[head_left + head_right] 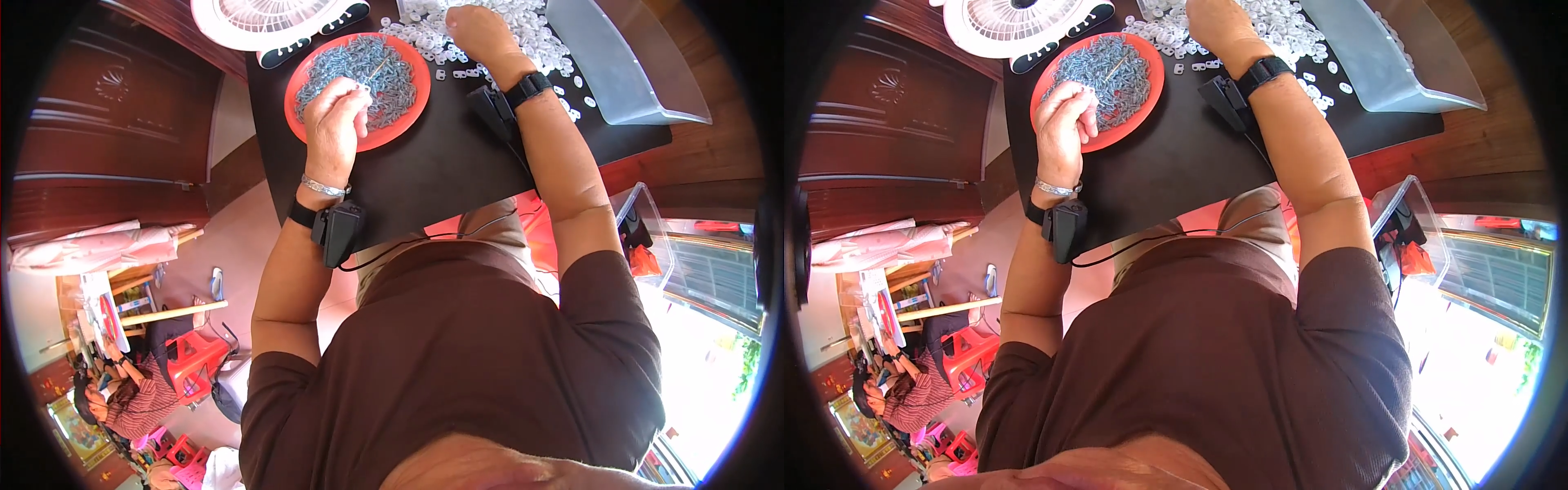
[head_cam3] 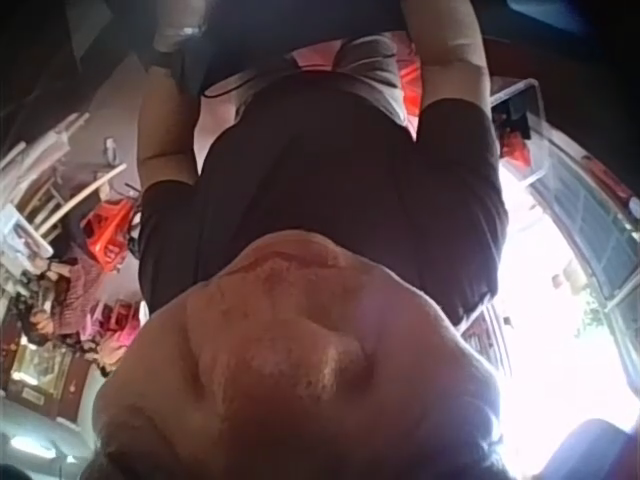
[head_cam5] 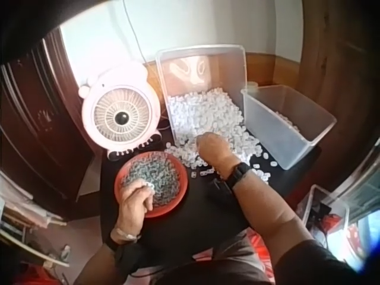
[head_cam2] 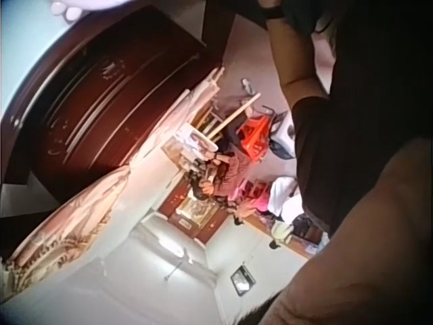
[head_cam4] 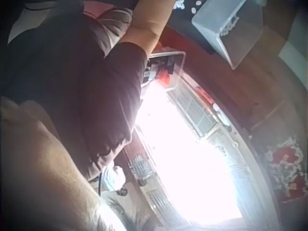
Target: The recorder is manually assembling small white plastic components by inserting grey pieces into them.
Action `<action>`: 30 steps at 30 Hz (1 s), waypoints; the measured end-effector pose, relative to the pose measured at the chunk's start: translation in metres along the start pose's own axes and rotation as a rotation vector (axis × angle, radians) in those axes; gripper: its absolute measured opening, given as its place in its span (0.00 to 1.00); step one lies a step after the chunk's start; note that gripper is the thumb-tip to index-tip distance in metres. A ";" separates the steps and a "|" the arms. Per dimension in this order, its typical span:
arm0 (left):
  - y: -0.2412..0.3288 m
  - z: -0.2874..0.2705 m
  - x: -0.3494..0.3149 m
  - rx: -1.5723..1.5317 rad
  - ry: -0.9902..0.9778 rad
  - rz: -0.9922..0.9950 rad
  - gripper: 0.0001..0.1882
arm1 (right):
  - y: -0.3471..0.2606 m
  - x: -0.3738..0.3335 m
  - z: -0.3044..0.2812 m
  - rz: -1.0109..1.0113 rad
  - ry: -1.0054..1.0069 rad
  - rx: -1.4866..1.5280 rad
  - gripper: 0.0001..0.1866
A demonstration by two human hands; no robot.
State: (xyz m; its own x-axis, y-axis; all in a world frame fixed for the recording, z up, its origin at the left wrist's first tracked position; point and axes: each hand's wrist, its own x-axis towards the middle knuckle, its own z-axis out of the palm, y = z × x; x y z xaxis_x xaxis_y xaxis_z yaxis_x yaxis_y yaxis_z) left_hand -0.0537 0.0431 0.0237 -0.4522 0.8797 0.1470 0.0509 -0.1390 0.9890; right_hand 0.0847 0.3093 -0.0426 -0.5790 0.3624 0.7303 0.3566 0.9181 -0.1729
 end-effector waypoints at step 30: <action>-0.003 -0.010 0.001 -0.240 0.021 0.076 0.10 | -0.141 0.021 -0.047 0.308 -0.484 1.277 0.09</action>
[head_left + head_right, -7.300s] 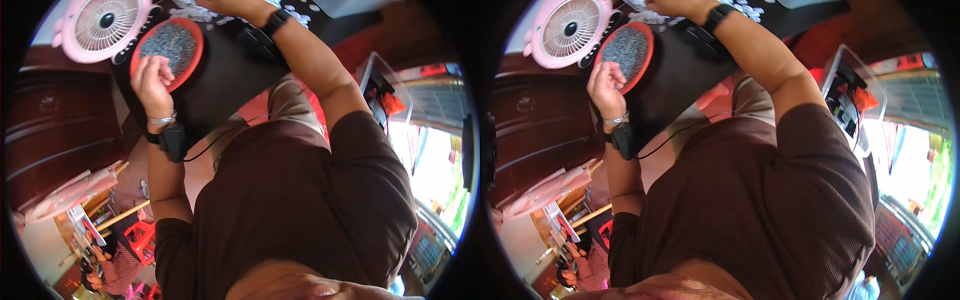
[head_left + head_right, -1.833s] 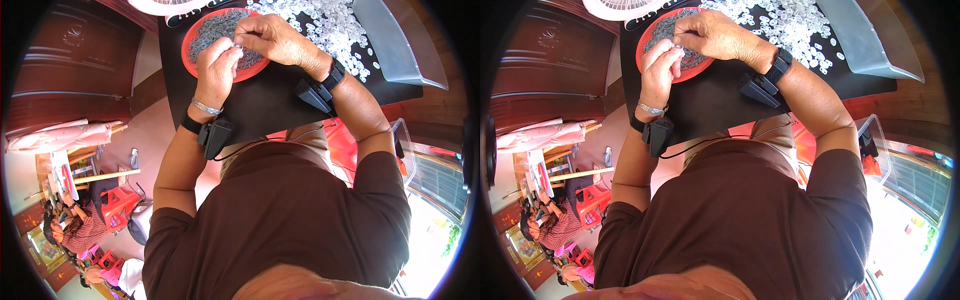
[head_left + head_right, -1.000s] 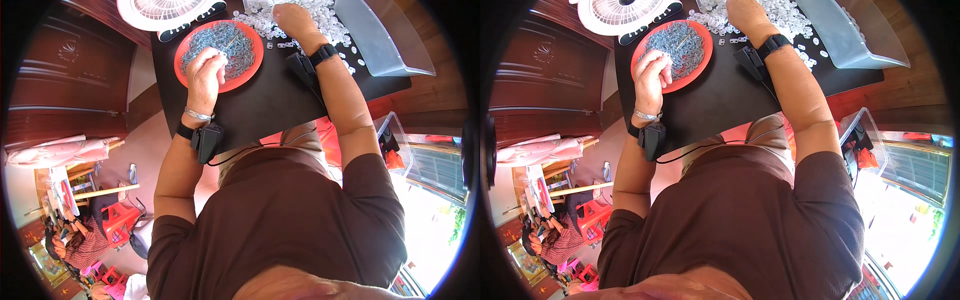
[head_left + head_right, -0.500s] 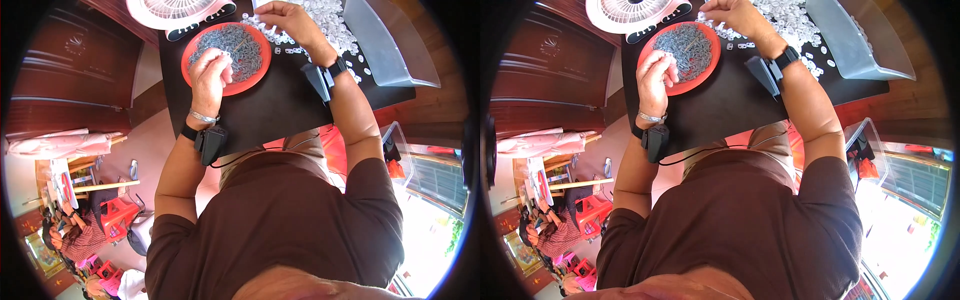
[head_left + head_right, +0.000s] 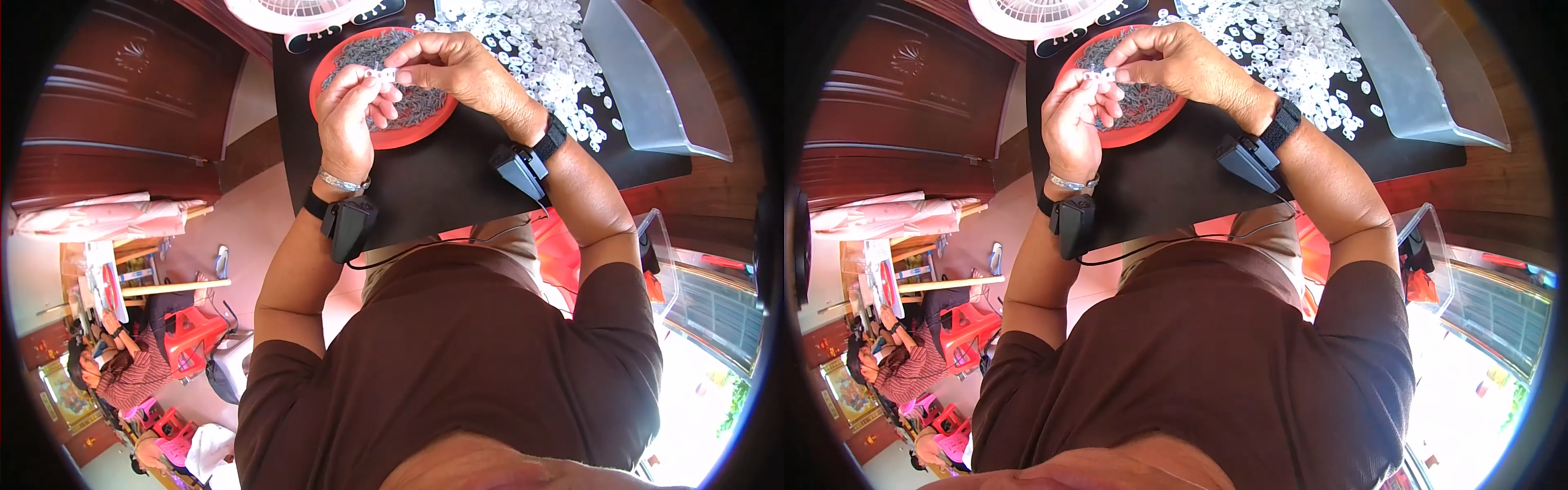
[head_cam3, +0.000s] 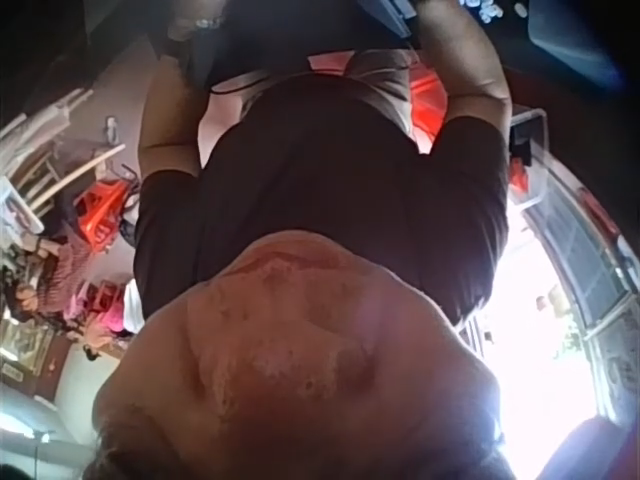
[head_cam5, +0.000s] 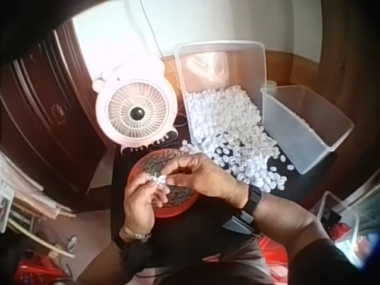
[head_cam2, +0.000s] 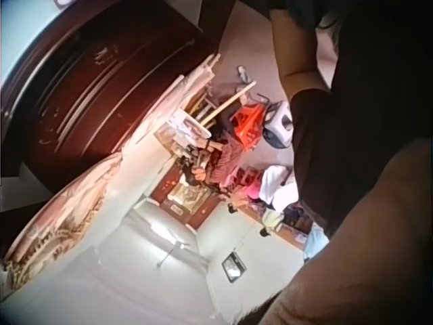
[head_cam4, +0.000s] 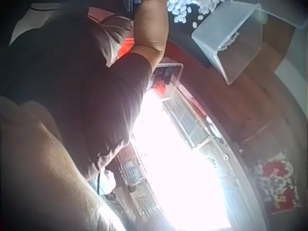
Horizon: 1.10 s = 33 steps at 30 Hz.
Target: The recorder is manually assembling small white plastic components by inserting grey pieces into them.
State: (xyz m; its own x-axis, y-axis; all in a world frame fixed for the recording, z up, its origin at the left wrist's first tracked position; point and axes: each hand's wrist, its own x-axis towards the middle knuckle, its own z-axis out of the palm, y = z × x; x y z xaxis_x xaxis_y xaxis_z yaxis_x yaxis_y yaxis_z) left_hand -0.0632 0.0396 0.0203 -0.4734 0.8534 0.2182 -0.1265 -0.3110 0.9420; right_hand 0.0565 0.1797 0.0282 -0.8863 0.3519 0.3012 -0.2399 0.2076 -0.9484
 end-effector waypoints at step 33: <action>-0.002 0.006 -0.001 0.165 0.068 -0.078 0.08 | 0.004 -0.001 -0.007 0.019 0.096 0.023 0.10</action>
State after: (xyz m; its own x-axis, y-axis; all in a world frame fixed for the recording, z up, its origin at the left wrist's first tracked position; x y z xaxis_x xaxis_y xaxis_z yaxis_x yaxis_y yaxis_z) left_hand -0.0576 0.0418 0.0197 -0.5265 0.8402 0.1303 -0.0231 -0.1673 0.9856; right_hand 0.0596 0.1865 0.0246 -0.8489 0.4417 0.2904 -0.2335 0.1795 -0.9556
